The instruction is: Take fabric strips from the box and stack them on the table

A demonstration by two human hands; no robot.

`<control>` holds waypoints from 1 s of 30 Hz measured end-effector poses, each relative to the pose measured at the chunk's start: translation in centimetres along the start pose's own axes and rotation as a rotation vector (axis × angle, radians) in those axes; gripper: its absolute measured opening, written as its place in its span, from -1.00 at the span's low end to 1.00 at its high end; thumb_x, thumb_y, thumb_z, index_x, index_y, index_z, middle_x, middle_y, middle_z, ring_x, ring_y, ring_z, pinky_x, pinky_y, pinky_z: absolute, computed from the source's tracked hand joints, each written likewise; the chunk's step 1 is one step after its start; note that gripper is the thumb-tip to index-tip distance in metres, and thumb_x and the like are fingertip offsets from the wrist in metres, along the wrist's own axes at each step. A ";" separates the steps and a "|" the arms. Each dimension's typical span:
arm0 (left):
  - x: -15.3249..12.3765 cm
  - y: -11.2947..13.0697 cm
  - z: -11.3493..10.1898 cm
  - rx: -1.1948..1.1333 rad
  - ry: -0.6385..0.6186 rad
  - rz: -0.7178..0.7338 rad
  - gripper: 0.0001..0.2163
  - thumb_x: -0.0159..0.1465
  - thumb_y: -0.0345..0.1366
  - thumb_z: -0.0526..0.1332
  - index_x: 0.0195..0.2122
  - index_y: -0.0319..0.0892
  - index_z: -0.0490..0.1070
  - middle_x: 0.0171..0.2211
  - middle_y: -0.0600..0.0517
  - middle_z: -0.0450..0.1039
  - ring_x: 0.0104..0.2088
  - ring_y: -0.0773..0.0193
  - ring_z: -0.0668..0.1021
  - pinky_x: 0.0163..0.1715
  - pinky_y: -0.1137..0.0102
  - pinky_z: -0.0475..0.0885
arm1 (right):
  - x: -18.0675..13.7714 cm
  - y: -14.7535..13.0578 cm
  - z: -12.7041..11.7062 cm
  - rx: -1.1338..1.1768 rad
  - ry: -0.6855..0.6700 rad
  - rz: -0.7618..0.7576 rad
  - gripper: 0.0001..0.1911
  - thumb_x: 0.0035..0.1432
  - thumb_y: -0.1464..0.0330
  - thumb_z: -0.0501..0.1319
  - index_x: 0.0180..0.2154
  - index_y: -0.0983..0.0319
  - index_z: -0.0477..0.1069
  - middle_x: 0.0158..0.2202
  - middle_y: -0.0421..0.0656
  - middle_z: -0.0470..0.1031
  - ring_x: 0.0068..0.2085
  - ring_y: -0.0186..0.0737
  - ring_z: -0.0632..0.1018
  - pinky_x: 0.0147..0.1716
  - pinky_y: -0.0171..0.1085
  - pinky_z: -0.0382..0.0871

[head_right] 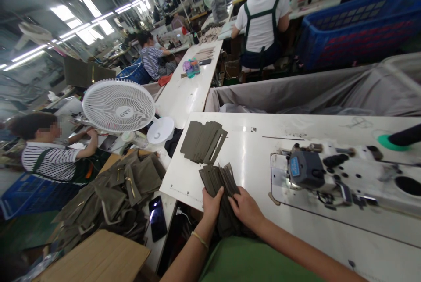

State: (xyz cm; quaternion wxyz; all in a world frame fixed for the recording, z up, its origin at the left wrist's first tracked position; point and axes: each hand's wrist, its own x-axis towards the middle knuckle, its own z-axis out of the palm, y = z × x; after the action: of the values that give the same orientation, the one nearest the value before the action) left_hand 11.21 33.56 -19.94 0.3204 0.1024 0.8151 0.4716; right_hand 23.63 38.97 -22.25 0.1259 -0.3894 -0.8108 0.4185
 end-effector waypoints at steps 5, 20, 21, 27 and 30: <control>0.0 -0.5 -0.2 -0.055 -0.030 0.023 -0.64 0.16 -0.28 0.23 -0.05 -0.28 0.23 -0.06 -0.22 0.43 -0.06 0.13 0.51 -0.03 0.32 0.39 | -0.1 -0.7 -0.5 -0.019 -0.022 -0.005 -0.66 0.17 0.17 0.08 -0.34 0.28 0.50 -0.15 0.03 0.39 -0.10 -0.10 0.44 -0.02 -0.18 0.30; 0.2 -1.4 -0.2 -0.066 -0.032 -0.006 -0.56 0.10 -0.30 0.30 -0.02 -0.27 0.22 -0.02 -0.20 0.42 -0.01 0.12 0.48 -0.04 0.36 0.40 | -0.2 0.5 -0.1 -0.007 -0.028 -0.026 -0.69 0.18 0.32 -0.01 -0.35 0.25 0.49 -0.18 -0.02 0.40 -0.11 -0.16 0.45 -0.04 -0.22 0.32; 0.2 -1.4 -0.2 -0.062 -0.029 -0.010 -0.55 0.10 -0.30 0.30 -0.02 -0.27 0.22 -0.02 -0.20 0.42 -0.01 0.12 0.48 -0.04 0.36 0.40 | -0.2 0.6 0.0 -0.004 -0.023 -0.028 -0.69 0.18 0.33 -0.01 -0.38 0.25 0.48 -0.19 -0.02 0.40 -0.13 -0.16 0.45 -0.06 -0.22 0.33; 0.1 -0.9 0.0 -0.026 -0.005 -0.032 -0.55 0.11 -0.34 0.29 0.01 -0.28 0.21 -0.02 -0.20 0.42 -0.03 0.14 0.49 -0.06 0.38 0.41 | -0.3 1.4 0.8 0.019 0.016 -0.054 -0.70 0.17 0.39 -0.05 -0.40 0.27 0.44 -0.19 0.02 0.39 -0.15 -0.12 0.45 -0.07 -0.15 0.35; 0.0 -0.5 0.1 -0.003 0.015 -0.050 -0.55 0.10 -0.37 0.30 0.01 -0.28 0.22 -0.02 -0.19 0.42 -0.03 0.15 0.49 -0.04 0.39 0.40 | -0.5 1.8 1.2 0.038 0.044 -0.075 -0.69 0.18 0.40 -0.06 -0.31 0.26 0.45 -0.15 0.02 0.38 -0.09 -0.10 0.43 -0.01 -0.11 0.33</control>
State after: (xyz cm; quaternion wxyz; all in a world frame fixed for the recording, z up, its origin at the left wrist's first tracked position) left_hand 11.31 33.35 -20.44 0.3260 0.0782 0.8192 0.4653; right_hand 24.25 38.54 -24.28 0.1667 -0.3652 -0.8138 0.4201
